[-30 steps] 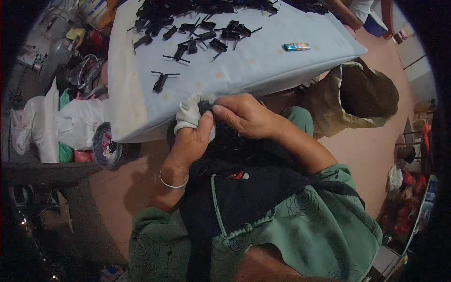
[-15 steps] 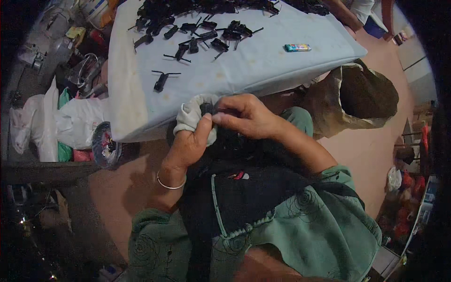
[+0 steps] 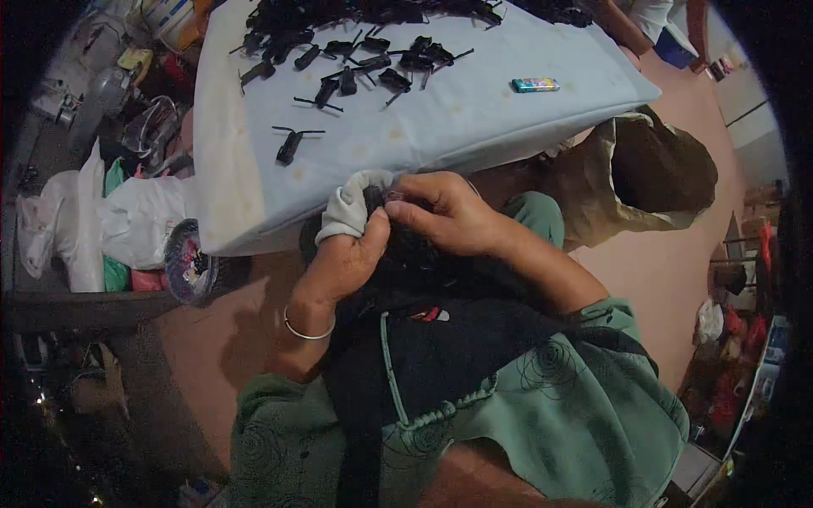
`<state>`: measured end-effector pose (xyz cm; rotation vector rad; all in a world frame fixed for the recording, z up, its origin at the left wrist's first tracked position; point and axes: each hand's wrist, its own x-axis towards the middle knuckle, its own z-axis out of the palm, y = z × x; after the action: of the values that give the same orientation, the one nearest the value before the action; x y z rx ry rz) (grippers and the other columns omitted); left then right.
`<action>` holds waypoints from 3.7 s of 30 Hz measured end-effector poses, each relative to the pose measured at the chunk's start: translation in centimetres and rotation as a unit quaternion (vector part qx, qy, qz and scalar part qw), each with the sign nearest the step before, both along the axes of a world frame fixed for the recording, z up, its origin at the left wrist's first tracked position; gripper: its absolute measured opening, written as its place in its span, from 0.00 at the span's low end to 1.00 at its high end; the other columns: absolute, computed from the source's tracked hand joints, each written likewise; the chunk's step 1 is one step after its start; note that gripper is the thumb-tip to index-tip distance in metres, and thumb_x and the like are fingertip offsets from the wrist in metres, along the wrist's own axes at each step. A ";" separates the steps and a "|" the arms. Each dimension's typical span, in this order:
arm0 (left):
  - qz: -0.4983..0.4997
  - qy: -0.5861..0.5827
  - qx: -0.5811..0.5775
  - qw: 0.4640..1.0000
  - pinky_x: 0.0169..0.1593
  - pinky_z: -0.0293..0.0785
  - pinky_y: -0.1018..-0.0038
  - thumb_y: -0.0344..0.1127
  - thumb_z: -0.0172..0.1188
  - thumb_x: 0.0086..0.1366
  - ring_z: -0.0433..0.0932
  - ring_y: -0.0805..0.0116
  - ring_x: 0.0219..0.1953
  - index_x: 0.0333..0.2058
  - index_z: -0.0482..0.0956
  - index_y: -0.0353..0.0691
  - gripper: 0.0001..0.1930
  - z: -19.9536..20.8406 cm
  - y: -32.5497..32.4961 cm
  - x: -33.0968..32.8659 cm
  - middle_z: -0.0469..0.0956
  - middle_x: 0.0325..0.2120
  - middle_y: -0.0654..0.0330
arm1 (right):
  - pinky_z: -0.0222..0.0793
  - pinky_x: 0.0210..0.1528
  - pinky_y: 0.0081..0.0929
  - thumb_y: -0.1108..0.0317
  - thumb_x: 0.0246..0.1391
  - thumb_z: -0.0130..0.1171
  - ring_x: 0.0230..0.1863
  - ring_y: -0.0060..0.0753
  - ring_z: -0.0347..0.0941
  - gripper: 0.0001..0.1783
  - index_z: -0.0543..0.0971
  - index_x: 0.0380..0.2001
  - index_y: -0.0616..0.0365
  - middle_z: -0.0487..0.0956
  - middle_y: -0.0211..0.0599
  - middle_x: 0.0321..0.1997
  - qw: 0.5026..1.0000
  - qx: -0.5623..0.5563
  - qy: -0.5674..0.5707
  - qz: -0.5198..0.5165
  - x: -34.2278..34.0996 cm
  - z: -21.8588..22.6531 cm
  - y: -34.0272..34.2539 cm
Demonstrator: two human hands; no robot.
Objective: Applying small white foam or cloth pieces to black plastic components and placing them into a collection bucket.
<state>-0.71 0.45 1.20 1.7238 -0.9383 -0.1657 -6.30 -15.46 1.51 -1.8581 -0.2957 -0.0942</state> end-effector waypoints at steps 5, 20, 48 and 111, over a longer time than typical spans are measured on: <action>0.005 0.048 0.029 0.998 0.33 0.67 0.77 0.26 0.42 0.55 0.67 0.73 0.27 0.40 0.65 0.36 0.13 0.8 0.2 -0.3 0.66 0.27 0.59 | 0.60 0.27 0.27 0.65 0.53 0.48 0.23 0.26 0.61 0.11 0.69 0.27 0.65 0.66 0.38 0.20 0.999 0.022 -0.023 -0.006 -0.2 0.2 0.1; 0.035 0.082 0.061 0.994 0.39 0.66 0.70 0.24 0.42 0.52 0.70 0.60 0.31 0.39 0.65 0.33 0.13 0.6 0.1 -0.8 0.70 0.27 0.53 | 0.62 0.28 0.38 0.65 0.54 0.45 0.23 0.56 0.64 0.13 0.70 0.25 0.65 0.69 0.55 0.21 0.999 -0.045 0.009 -0.004 0.3 0.4 1.1; 0.190 -0.011 0.092 0.977 0.38 0.66 0.71 0.35 0.47 0.59 0.70 0.63 0.32 0.36 0.70 0.35 0.10 2.5 0.3 1.7 0.72 0.29 0.54 | 0.61 0.24 0.27 0.68 0.48 0.55 0.19 0.35 0.63 0.09 0.72 0.32 0.61 0.67 0.44 0.18 0.977 -0.116 -0.086 -0.154 0.1 1.2 -1.1; 0.095 -0.058 0.114 0.987 0.40 0.68 0.70 0.26 0.53 0.53 0.73 0.59 0.34 0.39 0.67 0.33 0.13 1.2 -1.6 -2.1 0.73 0.32 0.52 | 0.58 0.24 0.21 0.64 0.55 0.46 0.23 0.15 0.56 0.14 0.69 0.22 0.63 0.67 0.25 0.18 0.990 0.082 0.027 -0.113 -1.9 -0.3 0.1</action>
<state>-2.76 -1.15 2.42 2.0428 -0.8575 -0.0488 -8.18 -15.32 1.16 -1.7216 -0.0366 -0.2168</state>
